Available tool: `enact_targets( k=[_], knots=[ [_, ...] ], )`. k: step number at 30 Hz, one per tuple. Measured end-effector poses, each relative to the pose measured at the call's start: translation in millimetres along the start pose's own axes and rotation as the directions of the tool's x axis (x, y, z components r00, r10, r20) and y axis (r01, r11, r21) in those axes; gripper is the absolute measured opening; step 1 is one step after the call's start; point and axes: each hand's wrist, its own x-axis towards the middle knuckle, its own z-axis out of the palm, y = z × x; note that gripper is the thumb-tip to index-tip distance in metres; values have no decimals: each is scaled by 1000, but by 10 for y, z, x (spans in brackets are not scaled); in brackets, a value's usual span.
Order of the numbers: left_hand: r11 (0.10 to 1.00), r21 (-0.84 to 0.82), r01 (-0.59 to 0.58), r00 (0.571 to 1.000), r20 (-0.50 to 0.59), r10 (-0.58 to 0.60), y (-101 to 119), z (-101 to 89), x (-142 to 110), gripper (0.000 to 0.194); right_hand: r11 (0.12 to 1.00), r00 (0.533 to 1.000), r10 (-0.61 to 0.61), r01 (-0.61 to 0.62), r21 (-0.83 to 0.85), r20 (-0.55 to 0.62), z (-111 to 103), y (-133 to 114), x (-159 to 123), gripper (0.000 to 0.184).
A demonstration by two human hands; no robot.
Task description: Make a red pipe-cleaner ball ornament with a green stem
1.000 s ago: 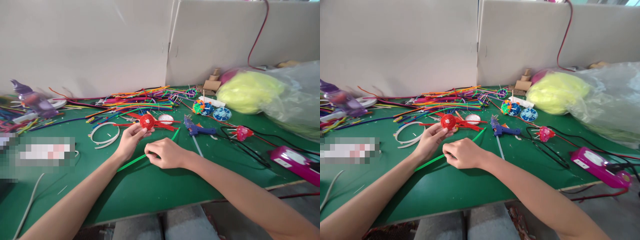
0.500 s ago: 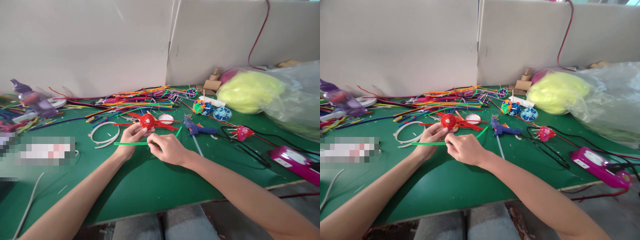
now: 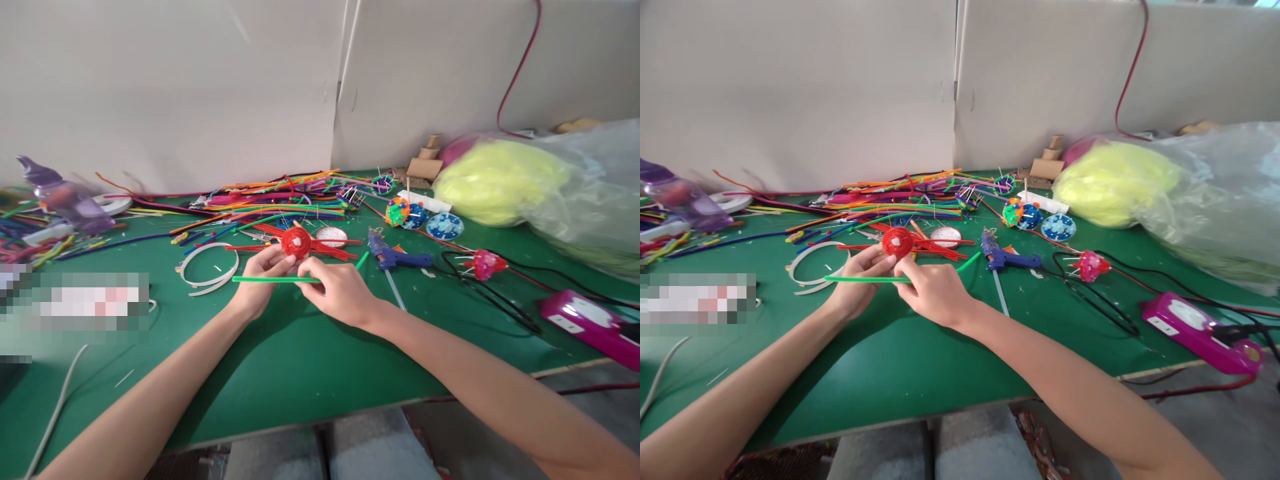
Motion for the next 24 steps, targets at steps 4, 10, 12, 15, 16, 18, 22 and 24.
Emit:
enact_targets(
  k=[4,10,12,15,16,18,22,24],
  knots=[
    [1000,7,-3,1000,23,3,-3,-4,-4,31,1000,1000,-13,13,-25,13,11,8,-3,1],
    [1000,13,17,1000,10,-17,18,17,-8,32,999,999,-1,3,-43,40,12,15,-10,2],
    [1000,15,18,1000,14,-18,18,19,-9,33,999,999,-3,5,-49,48,12,16,-10,2],
    [1000,25,10,1000,26,-10,8,12,-12,34,998,998,-6,10,-66,66,16,16,-8,3],
    [1000,30,5,999,33,-6,4,8,-14,34,997,997,-8,13,-72,74,18,16,-8,3],
    [999,40,-5,999,48,3,1,3,-19,33,996,996,-11,19,-88,91,23,16,-9,3],
    [999,51,-9,997,74,6,10,3,-26,33,992,992,-8,24,-123,123,32,18,-11,5],
    [998,60,-16,997,80,11,15,5,-27,33,991,991,-7,25,-133,137,35,18,-12,6]
  ],
)
